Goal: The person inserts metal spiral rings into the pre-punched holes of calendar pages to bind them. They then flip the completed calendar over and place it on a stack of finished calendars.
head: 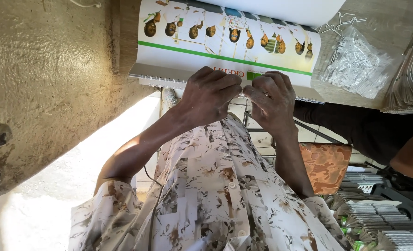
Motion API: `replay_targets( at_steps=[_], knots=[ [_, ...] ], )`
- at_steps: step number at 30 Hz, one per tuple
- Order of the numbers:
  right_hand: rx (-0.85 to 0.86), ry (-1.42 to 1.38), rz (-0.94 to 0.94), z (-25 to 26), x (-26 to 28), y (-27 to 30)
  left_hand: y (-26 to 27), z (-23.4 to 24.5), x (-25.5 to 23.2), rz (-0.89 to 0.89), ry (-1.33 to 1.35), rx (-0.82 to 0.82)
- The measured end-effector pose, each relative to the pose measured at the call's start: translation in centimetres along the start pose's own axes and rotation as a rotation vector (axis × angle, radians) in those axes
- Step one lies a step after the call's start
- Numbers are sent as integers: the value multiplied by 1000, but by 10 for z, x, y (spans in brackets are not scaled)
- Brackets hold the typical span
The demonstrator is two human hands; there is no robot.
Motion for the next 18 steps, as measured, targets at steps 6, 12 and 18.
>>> replay_targets(
  at_steps=[6, 12, 18],
  knots=[
    [38, -20, 61, 1, -5, -2, -6, 6, 2, 46, 64, 18],
    [-1, -90, 4, -2, 1, -1, -6, -3, 2, 20, 22, -52],
    [-65, -173, -145, -5, 5, 8, 0, -18, 0, 7, -32, -109]
  ],
)
Point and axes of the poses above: each hand's wrist, its own y-axis away from the middle knuckle, its own z-axis out of the back of the hand, x = y × z, the point moved 3 cm from there along -y, towards the middle knuckle, and after that the axes turned 3 degrees about y, right-handed, at the moved point
